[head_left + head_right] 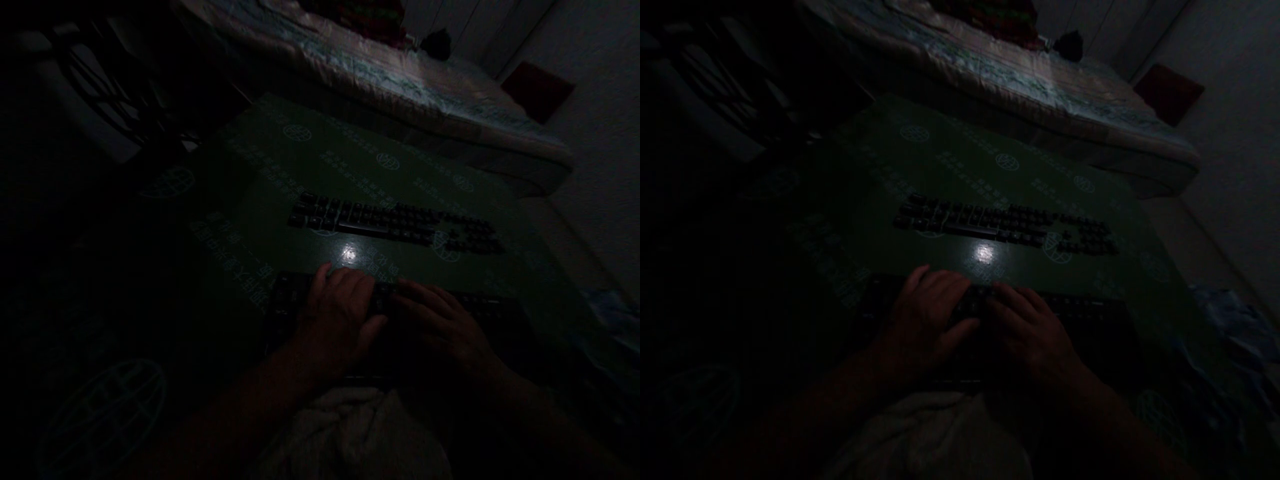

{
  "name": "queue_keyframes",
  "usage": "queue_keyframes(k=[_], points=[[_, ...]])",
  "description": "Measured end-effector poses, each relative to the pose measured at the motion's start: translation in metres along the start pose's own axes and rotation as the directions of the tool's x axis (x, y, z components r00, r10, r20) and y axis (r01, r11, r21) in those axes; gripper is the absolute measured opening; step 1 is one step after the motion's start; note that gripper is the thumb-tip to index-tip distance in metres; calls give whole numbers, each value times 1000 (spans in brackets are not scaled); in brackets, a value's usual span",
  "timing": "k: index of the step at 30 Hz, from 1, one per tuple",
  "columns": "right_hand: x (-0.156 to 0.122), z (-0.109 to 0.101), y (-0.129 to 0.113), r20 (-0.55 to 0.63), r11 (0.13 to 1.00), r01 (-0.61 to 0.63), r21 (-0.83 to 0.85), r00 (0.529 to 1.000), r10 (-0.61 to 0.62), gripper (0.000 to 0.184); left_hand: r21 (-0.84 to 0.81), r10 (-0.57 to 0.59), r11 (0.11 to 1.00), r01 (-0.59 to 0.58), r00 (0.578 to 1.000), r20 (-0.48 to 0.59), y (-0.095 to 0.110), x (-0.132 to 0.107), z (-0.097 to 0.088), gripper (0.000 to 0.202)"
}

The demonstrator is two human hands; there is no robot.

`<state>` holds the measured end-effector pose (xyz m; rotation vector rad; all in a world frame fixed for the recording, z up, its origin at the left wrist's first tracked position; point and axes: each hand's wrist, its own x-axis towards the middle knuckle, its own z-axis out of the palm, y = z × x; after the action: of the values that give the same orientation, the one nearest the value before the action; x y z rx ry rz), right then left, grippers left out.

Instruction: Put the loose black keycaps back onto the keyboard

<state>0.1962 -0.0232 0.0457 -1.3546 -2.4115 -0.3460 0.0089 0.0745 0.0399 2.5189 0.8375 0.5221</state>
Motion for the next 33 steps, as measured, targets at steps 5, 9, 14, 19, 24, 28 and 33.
queue_keyframes(k=[5, 9, 14, 19, 24, 28, 33], points=[[-12, 1, -12, 26, 999, 20, -48, 999, -19, 24, 7, 11, 1000, -11, 1000, -18, 1, -1, 1, 29], [-15, 6, -22, 26, 998, -27, -61, 999, 29, 18, 4, 6, 1000, -6, 1000, -7, 2, 0, 0, 28], [-13, -4, -9, -53, 985, -143, -98, 989, 138, 18, -2, -7, 1000, 7, 1000, 6, 2, 0, -3, 30], [-15, -15, 46, -191, 943, -295, -154, 945, 264, 15, -2, -2, 1000, 2, 1000, -25, 3, 1, -3, 30], [-6, -6, 97, -183, 937, -344, -51, 926, 330, 19, 1, -11, 1000, 11, 1000, 12, 9, 6, -1, 33], [17, 0, 133, -133, 922, -385, 25, 913, 385, 21, 12, -51, 999, 50, 995, 81, 12, 11, 1, 36], [48, 12, 175, 52, 879, -473, 64, 881, 470, 20, 0, -16, 1000, 16, 999, -42, 7, 9, 8, 36]])
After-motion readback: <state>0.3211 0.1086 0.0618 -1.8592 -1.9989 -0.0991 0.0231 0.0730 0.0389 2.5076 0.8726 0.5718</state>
